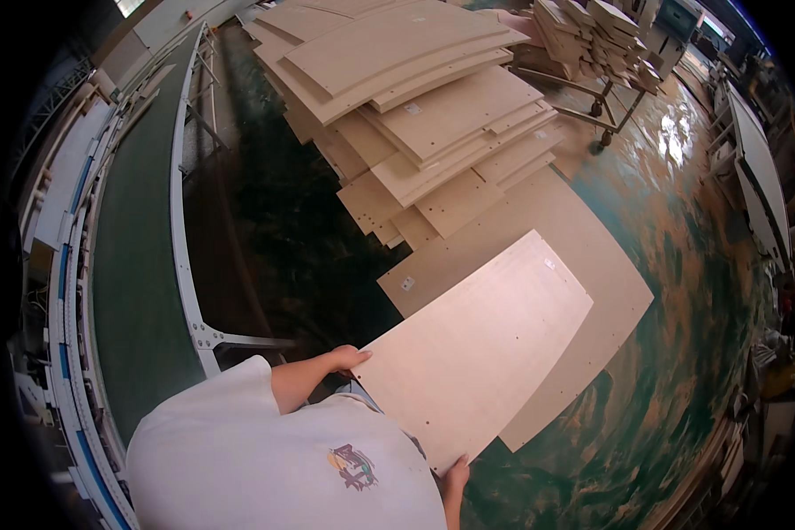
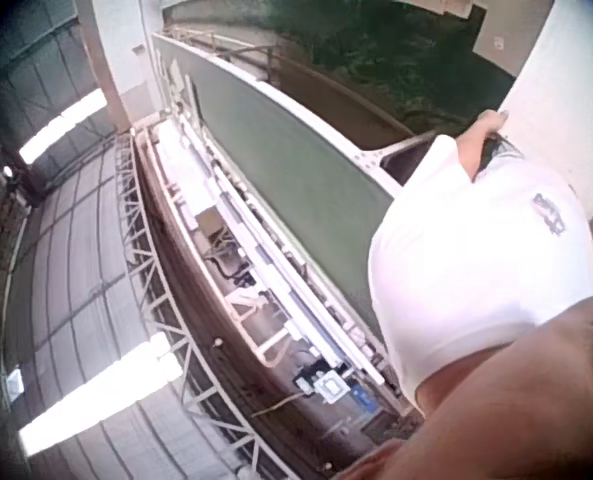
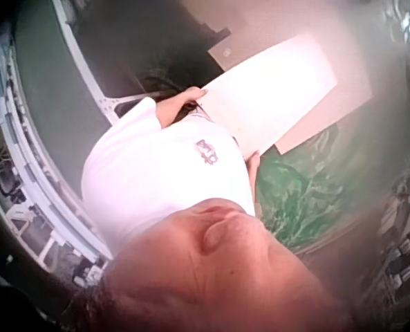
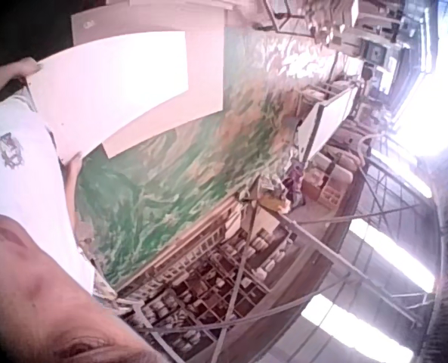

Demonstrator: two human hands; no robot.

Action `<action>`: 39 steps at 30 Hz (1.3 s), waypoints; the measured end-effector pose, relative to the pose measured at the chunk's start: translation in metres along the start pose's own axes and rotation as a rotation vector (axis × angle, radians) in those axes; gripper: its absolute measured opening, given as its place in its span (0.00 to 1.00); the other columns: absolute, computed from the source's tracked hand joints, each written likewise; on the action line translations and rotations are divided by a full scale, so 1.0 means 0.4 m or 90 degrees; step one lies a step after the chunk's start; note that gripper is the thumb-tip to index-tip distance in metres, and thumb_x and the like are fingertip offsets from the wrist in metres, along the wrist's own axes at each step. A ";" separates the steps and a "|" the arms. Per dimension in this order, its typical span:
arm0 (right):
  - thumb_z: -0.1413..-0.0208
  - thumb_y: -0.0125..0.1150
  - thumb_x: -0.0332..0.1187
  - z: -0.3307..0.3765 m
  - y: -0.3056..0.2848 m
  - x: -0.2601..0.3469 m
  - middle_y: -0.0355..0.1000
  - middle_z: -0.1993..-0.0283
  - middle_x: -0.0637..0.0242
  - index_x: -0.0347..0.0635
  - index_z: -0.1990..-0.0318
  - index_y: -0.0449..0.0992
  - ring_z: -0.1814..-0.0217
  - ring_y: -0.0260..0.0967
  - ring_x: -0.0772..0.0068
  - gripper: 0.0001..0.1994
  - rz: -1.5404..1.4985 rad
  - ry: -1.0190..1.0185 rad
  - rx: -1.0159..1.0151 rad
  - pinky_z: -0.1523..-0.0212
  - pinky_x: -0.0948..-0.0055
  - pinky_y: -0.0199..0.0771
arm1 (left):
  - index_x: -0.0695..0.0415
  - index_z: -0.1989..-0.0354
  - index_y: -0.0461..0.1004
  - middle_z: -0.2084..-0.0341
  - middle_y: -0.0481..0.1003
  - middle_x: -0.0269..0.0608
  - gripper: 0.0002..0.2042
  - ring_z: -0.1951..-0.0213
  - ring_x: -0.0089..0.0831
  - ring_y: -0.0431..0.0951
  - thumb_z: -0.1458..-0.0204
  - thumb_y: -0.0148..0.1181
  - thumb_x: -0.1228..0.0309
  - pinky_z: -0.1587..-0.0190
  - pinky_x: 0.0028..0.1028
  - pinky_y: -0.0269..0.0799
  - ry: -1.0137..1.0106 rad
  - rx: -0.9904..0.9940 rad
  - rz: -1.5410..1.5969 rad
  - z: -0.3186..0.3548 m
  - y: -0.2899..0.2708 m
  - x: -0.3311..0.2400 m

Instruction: The person picks up wood panels from a stack, feeds them individually through a machine for processing, and luego places them onto a different stack.

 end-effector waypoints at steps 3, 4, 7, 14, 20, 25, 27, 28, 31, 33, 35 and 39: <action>0.30 0.41 0.55 0.006 -0.018 0.037 0.77 0.52 0.41 0.18 0.48 0.73 0.53 0.78 0.50 0.36 0.097 -0.030 -0.009 0.53 0.59 0.78 | 0.62 0.69 0.82 0.76 0.81 0.45 0.33 0.76 0.35 0.82 0.43 0.51 0.37 0.71 0.31 0.77 0.002 0.004 0.001 0.017 0.004 -0.006; 0.30 0.40 0.55 -0.007 -0.027 0.031 0.77 0.52 0.40 0.18 0.48 0.73 0.52 0.78 0.50 0.36 0.108 -0.045 -0.007 0.53 0.59 0.78 | 0.62 0.69 0.82 0.77 0.81 0.45 0.34 0.76 0.35 0.81 0.43 0.51 0.37 0.71 0.31 0.77 0.004 0.001 -0.010 0.015 0.007 -0.001; 0.30 0.40 0.56 -0.021 -0.048 0.031 0.77 0.53 0.38 0.19 0.49 0.74 0.52 0.78 0.48 0.36 0.157 -0.073 -0.004 0.53 0.58 0.78 | 0.63 0.69 0.81 0.77 0.80 0.45 0.35 0.77 0.35 0.80 0.43 0.50 0.36 0.72 0.31 0.77 0.015 -0.003 -0.041 0.003 0.022 0.004; 0.30 0.39 0.57 -0.009 -0.075 0.084 0.77 0.53 0.38 0.19 0.49 0.74 0.52 0.78 0.47 0.38 0.199 -0.079 0.011 0.53 0.58 0.78 | 0.63 0.66 0.82 0.71 0.82 0.46 0.35 0.74 0.36 0.82 0.44 0.51 0.35 0.71 0.31 0.78 0.044 -0.027 -0.032 -0.008 0.035 -0.003; 0.31 0.39 0.60 0.025 -0.081 0.144 0.78 0.53 0.40 0.18 0.49 0.74 0.53 0.79 0.51 0.40 0.193 -0.017 0.027 0.54 0.58 0.78 | 0.64 0.65 0.82 0.71 0.82 0.47 0.36 0.72 0.36 0.83 0.46 0.55 0.35 0.69 0.31 0.80 0.037 -0.052 0.002 0.001 0.024 -0.016; 0.33 0.42 0.63 -0.048 -0.110 0.081 0.77 0.54 0.49 0.24 0.44 0.72 0.58 0.79 0.56 0.40 -0.001 0.067 0.154 0.65 0.58 0.81 | 0.65 0.63 0.82 0.72 0.82 0.46 0.32 0.72 0.36 0.84 0.44 0.57 0.40 0.70 0.31 0.80 0.072 -0.035 0.086 0.006 0.000 -0.059; 0.35 0.44 0.65 -0.051 -0.128 0.106 0.77 0.54 0.49 0.25 0.43 0.71 0.59 0.79 0.53 0.41 0.035 0.119 0.219 0.65 0.54 0.83 | 0.65 0.64 0.81 0.75 0.82 0.46 0.33 0.73 0.35 0.83 0.43 0.55 0.39 0.70 0.30 0.80 0.054 -0.017 0.127 0.010 -0.007 -0.050; 0.36 0.45 0.65 -0.065 -0.121 0.115 0.77 0.54 0.48 0.25 0.44 0.71 0.60 0.79 0.53 0.41 0.014 0.122 0.236 0.65 0.53 0.84 | 0.64 0.67 0.81 0.75 0.82 0.45 0.34 0.74 0.34 0.83 0.41 0.51 0.38 0.71 0.30 0.79 0.060 -0.013 0.130 0.008 -0.016 -0.057; 0.36 0.45 0.65 -0.056 -0.127 0.130 0.77 0.61 0.50 0.25 0.50 0.74 0.64 0.79 0.55 0.40 0.059 0.140 0.229 0.64 0.56 0.82 | 0.62 0.71 0.81 0.78 0.81 0.44 0.36 0.75 0.33 0.83 0.39 0.45 0.36 0.73 0.31 0.78 0.039 -0.031 0.144 0.007 -0.012 -0.056; 0.36 0.48 0.63 -0.122 -0.141 0.033 0.77 0.58 0.44 0.24 0.42 0.69 0.63 0.79 0.48 0.40 0.019 0.177 0.251 0.63 0.49 0.83 | 0.58 0.71 0.82 0.77 0.81 0.42 0.37 0.76 0.33 0.83 0.41 0.44 0.33 0.72 0.30 0.78 0.031 -0.093 0.068 0.008 -0.013 -0.074; 0.36 0.51 0.61 -0.133 -0.144 0.049 0.75 0.52 0.42 0.24 0.38 0.64 0.57 0.79 0.43 0.40 0.060 0.237 0.259 0.61 0.45 0.82 | 0.59 0.69 0.82 0.76 0.82 0.40 0.36 0.76 0.32 0.83 0.41 0.43 0.33 0.72 0.29 0.78 0.011 -0.072 0.072 0.015 -0.031 -0.103; 0.34 0.50 0.60 -0.123 -0.164 0.251 0.71 0.44 0.60 0.42 0.40 0.70 0.47 0.69 0.59 0.30 -0.020 0.308 0.198 0.46 0.57 0.73 | 0.59 0.62 0.82 0.74 0.82 0.41 0.34 0.79 0.29 0.81 0.39 0.43 0.36 0.74 0.27 0.77 -0.035 -0.005 0.157 0.080 -0.057 -0.120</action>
Point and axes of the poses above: each hand's wrist, its own z-axis away from the middle knuckle, its own y-axis out of the palm, x = y × z, the point moved 2 cm from there along -z, towards the middle knuckle
